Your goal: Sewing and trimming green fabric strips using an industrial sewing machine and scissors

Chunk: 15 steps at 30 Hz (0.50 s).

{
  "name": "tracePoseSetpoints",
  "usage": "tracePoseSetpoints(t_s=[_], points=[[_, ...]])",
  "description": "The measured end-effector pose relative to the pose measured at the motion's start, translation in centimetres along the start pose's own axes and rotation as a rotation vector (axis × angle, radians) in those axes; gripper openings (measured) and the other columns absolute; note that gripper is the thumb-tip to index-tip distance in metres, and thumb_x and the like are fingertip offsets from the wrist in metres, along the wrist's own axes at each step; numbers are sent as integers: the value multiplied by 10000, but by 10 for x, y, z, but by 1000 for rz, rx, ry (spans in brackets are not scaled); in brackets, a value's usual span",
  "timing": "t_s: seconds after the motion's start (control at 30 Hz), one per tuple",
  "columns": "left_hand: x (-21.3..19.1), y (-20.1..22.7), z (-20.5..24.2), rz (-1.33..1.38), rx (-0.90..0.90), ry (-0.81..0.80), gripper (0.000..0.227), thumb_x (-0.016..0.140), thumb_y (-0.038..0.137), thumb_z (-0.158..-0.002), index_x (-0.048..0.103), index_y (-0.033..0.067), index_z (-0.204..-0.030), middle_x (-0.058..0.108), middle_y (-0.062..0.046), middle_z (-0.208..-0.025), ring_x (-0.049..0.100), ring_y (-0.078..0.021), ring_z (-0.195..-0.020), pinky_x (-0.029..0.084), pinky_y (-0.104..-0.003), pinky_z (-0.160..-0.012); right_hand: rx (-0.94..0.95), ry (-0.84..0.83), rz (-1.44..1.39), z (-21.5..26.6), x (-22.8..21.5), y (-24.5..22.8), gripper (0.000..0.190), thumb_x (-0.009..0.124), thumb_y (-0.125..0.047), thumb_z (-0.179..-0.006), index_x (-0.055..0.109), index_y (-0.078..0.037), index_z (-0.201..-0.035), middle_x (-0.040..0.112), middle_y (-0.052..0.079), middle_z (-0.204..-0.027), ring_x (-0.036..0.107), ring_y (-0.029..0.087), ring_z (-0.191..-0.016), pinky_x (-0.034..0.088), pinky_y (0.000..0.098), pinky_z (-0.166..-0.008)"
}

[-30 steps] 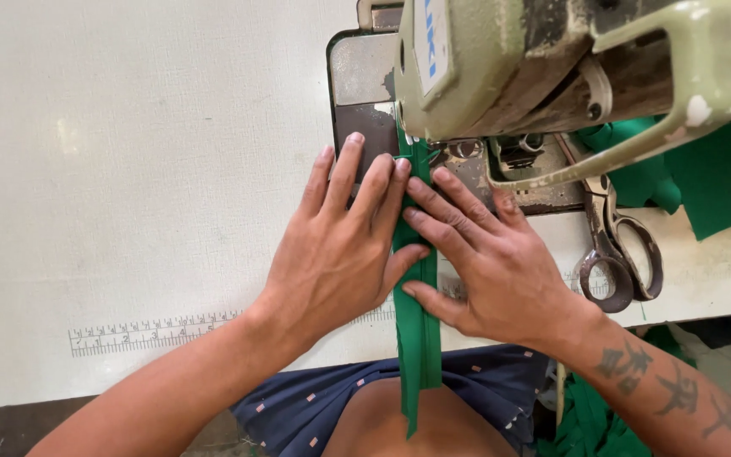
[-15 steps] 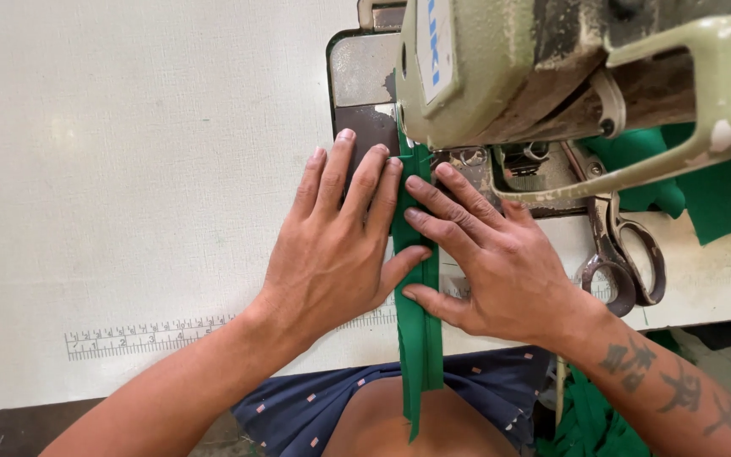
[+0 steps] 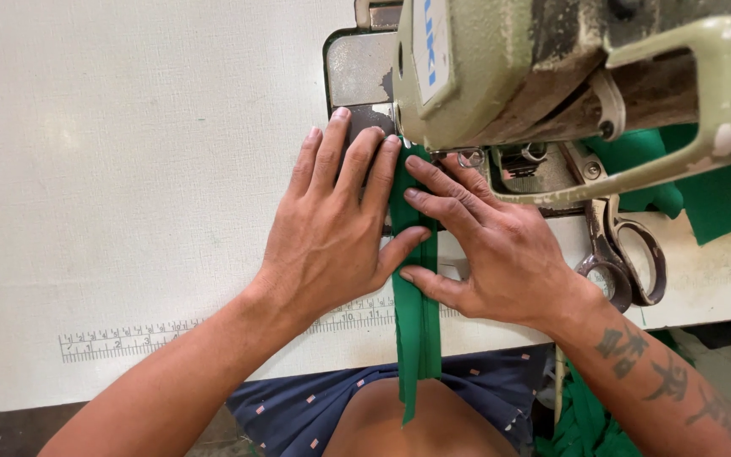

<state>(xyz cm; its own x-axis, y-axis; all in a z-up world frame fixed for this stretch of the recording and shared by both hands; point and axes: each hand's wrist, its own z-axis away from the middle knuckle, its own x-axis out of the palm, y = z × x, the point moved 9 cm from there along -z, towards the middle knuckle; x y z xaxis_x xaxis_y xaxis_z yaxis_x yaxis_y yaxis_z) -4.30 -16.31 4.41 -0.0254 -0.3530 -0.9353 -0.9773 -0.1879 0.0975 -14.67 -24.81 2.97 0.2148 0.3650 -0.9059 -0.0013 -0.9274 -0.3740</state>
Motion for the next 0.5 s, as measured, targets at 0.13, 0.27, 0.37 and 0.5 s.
tracePoseSetpoints(t_s=[0.13, 0.27, 0.37, 0.5], points=[[1, -1, 1, 21, -3, 0, 847, 646, 663, -1062, 577, -26, -1549, 565, -210, -1517, 470, -471, -1514, 405, -593, -1267, -2, 10, -8, 0, 0, 0, 737, 867, -467, -934, 566, -138, -1522, 500, 62, -1729, 538, 389, -1595, 628, 475, -1038], [3, -1, 3, 65, -6, 11, 829, 619, 636, -1082, 575, -42, -1558, 564, -222, -1522, 466, -477, -1516, 373, -603, -1288, -23, 22, -15, 0, -2, -3, 758, 869, -454, -938, 551, -119, -1539, 492, 87, -1728, 508, 410, -1609, 565, 509, -1198], [2, -2, 3, 91, -1, 19, 818, 606, 621, -1093, 572, -51, -1558, 554, -226, -1528, 454, -489, -1522, 369, -620, -1291, -21, 18, -17, -1, -2, -3, 769, 876, -447, -932, 548, -110, -1540, 486, 92, -1730, 506, 416, -1607, 558, 514, -1209], [4, -1, 4, 43, -4, 7, 846, 607, 649, -1081, 576, -44, -1566, 555, -212, -1530, 466, -467, -1516, 375, -610, -1281, -18, 22, -29, -1, -2, -3, 755, 884, -437, -918, 566, -107, -1517, 498, 99, -1720, 516, 422, -1598, 533, 512, -1235]])
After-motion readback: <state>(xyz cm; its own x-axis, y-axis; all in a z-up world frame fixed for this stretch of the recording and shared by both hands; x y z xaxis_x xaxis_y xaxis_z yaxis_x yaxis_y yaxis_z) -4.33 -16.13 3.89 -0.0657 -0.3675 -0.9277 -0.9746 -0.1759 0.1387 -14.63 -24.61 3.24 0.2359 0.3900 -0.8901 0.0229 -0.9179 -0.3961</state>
